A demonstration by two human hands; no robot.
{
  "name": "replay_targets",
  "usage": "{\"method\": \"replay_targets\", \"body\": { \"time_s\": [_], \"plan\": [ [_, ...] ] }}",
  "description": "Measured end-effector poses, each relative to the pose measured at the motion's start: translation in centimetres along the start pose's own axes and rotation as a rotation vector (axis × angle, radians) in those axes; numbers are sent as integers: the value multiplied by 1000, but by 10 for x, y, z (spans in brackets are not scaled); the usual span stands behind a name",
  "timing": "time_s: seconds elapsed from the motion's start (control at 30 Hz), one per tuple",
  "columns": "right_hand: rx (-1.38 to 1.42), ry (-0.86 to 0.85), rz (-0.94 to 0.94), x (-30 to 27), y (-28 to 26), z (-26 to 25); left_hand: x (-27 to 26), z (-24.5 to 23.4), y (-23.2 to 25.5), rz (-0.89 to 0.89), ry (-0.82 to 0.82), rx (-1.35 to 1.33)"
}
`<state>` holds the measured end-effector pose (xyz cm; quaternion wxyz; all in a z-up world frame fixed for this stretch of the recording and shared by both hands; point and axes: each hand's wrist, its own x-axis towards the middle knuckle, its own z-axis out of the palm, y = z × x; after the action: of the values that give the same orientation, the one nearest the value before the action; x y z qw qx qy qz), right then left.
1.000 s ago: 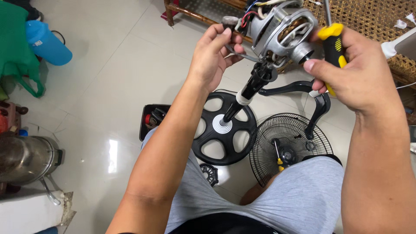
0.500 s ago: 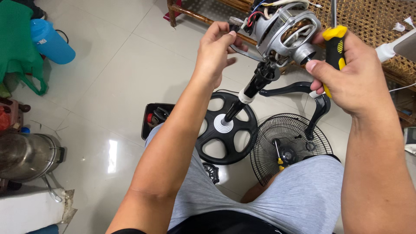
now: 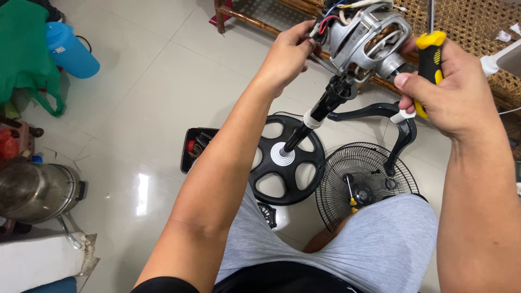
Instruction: The person disassembles an electric fan by removing the rear motor housing and then the front motor housing using a screwdriver. The fan blades and cage are already removed. The person exposes the internal motor components and continues to remove screws from the motor assembly.
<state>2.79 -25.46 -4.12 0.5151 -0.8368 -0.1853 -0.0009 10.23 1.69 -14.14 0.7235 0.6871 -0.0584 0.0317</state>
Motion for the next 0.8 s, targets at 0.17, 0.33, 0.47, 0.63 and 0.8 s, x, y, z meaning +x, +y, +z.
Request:
{"method": "replay_targets", "body": {
  "time_s": [0.17, 0.33, 0.47, 0.63, 0.8],
  "plan": [
    [51, -6, 3, 4, 5, -3, -2, -4, -16, 63, -116, -159],
    [89, 13, 36, 10, -8, -1, 0, -4, -37, 132, -165, -295],
    [134, 76, 54, 4, -22, 13, 19, 22, -53, 122, -33, -184],
    [120, 112, 15, -10, -42, 33, 27, 45, -66, 97, -131, -531],
    [111, 130, 31, -25, -54, 32, 36, 54, -70, -18, -254, -712]
  ]
}}
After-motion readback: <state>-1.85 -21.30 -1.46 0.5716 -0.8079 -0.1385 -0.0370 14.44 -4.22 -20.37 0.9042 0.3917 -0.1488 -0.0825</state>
